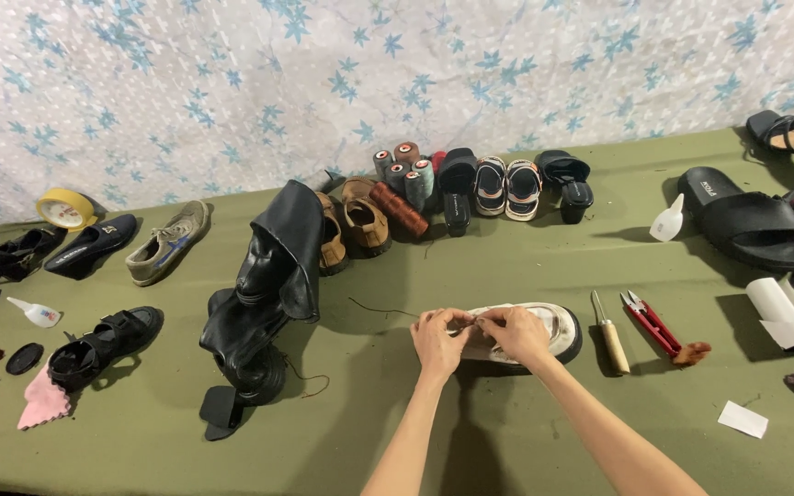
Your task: The person repairs a white slip-on shoe by hand, using a needle and thread to stitch the sole to the upper. They repeatedly pull the thread tight and adjust the shoe's position on the workbench.
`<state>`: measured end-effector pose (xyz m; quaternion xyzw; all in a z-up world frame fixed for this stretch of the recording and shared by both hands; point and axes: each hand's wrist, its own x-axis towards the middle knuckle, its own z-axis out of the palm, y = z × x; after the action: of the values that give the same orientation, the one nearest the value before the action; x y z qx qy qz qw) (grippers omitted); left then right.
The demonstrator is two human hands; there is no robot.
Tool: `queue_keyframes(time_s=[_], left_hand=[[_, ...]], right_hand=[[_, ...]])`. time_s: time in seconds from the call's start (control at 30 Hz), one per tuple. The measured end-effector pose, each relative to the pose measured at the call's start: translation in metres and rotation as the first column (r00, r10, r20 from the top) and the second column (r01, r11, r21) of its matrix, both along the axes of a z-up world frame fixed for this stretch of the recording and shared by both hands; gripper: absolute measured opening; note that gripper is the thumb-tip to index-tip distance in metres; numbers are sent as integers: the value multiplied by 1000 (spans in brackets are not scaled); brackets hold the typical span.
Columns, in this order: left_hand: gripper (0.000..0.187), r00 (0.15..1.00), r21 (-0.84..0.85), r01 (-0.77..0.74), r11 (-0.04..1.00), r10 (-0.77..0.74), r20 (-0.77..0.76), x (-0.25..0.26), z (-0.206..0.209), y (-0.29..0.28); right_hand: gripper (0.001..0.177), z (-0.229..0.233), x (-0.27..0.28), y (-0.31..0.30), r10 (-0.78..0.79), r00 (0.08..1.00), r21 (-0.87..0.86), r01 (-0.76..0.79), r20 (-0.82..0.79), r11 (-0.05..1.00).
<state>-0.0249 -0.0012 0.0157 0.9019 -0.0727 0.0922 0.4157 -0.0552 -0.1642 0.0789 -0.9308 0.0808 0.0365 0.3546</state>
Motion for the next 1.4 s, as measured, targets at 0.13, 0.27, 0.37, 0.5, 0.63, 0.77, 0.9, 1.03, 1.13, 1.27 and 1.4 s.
queue_keyframes(time_s=[0.13, 0.27, 0.37, 0.5, 0.63, 0.77, 0.9, 1.03, 1.13, 1.27, 1.4], left_hand=[[13, 1000, -21, 21, 1000, -21, 3, -7, 8, 4], [10, 999, -17, 32, 999, -32, 23, -6, 5, 7], [7, 999, -34, 35, 999, -34, 39, -4, 3, 7], [5, 998, -30, 7, 1000, -5, 67, -1, -5, 5], [6, 997, -19, 4, 1000, -3, 83, 0, -8, 4], [3, 996, 12, 9, 1000, -10, 85, 8, -19, 5], [7, 997, -136, 66, 988, -60, 47, 2, -11, 18], [9, 994, -426, 63, 903, -97, -59, -3, -3, 29], [9, 981, -647, 115, 754, -190, -46, -5, -3, 36], [7, 980, -678, 180, 712, -192, 58, -7, 5, 42], [9, 979, -616, 196, 763, -189, 77, -22, 33, 46]], right_hand=[[26, -11, 9, -6, 15, 999, 27, -14, -28, 1000], [27, -11, 12, -5, 0, 997, -4, 0, -81, 1000], [27, -7, 11, -3, 5, 997, -9, -6, -83, 1000], [27, -9, 14, -4, 24, 996, 5, -24, -84, 1000], [28, -9, 14, -6, 29, 995, 6, -29, -91, 1000], [28, -13, 17, -9, 67, 996, 30, -66, -54, 997], [31, -7, 14, -9, 101, 994, 87, -98, -29, 991], [31, 10, 0, -8, 107, 994, 123, -104, -13, 987], [30, 3, -1, -11, 123, 992, 154, -125, 20, 980], [27, -1, -11, -10, 22, 978, 171, -58, 208, 984], [21, -13, -16, -21, -55, 874, 195, -46, 483, 980]])
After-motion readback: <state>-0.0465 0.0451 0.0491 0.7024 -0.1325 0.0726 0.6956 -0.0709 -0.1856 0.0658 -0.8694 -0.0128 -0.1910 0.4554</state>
